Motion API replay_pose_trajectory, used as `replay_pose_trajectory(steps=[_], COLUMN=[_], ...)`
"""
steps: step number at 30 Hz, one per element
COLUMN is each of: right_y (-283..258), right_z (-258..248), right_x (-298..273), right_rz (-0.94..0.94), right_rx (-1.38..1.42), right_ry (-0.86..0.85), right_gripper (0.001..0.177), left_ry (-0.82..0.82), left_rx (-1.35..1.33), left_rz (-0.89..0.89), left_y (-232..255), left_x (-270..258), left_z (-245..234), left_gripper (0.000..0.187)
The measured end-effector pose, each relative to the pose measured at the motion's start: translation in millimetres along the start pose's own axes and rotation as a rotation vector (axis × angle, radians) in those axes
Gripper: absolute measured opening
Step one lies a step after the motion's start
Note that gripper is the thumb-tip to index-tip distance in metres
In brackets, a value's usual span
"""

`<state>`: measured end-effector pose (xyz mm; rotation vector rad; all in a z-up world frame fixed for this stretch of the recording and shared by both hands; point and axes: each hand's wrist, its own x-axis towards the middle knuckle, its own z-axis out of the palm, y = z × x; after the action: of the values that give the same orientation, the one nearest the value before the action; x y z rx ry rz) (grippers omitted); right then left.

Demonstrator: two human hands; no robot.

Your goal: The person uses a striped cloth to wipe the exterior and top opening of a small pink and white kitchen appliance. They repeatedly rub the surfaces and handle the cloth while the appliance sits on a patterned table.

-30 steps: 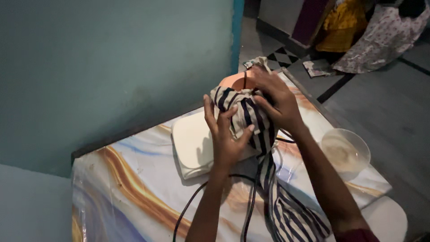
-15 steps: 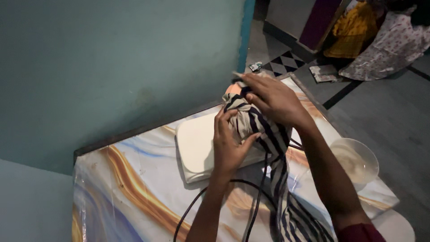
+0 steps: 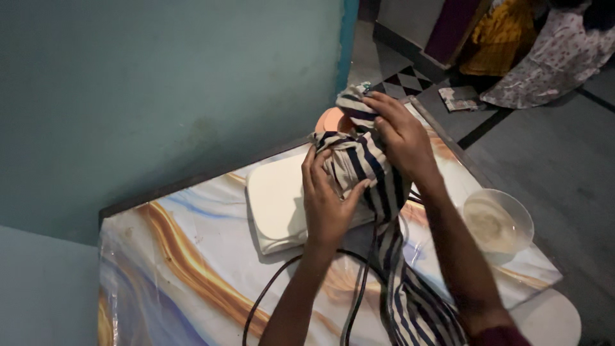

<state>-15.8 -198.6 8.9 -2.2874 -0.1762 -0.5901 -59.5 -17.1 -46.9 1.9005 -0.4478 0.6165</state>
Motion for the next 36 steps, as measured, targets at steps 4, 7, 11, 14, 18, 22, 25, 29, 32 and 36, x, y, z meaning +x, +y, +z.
replay_pose_trajectory(steps=[4,7,11,14,18,22,25,29,32,36], right_y=[1,7,21,35,37,33,36,62,89,130], right_z=[15,29,53,54,23,8,15,36,64,94], right_x=[-27,-56,-100,-101,-56,5,3,-26,-58,-84], right_rz=[-0.011,0.087,0.186,0.050,0.365,0.193,0.153,0.138,0.324,0.181], right_rx=[0.081,0.079,-0.008,-0.101,0.484,0.540,0.692,0.674,0.578,0.472], right_ry=[0.234,0.322,0.329,0.366,0.149,-0.034,-0.015,0.156,0.310,0.334], right_gripper=[0.047,0.055,0.066,0.067,0.068,0.066,0.062,0.057,0.059,0.055], left_ry=[-0.019,-0.042,-0.078,-0.078,-0.077,-0.087,-0.090,-0.082,-0.120,-0.097], left_rx=[-0.004,0.029,0.052,0.143,0.196,0.217,0.221,0.252,0.311,0.427], left_rz=[-0.024,-0.024,-0.002,0.028,0.057,0.061,0.052,0.031,-0.016,-0.024], left_y=[0,1,2,6,10,11,12,20,28,26], left_x=[2,2,3,1,-2,-3,-5,-9,-12,-21], left_z=[-5,-8,-13,-15,-16,-15,-13,-12,-10,7], left_gripper=[0.083,0.085,0.084,0.083,0.078,0.079,0.082,0.094,0.100,0.102])
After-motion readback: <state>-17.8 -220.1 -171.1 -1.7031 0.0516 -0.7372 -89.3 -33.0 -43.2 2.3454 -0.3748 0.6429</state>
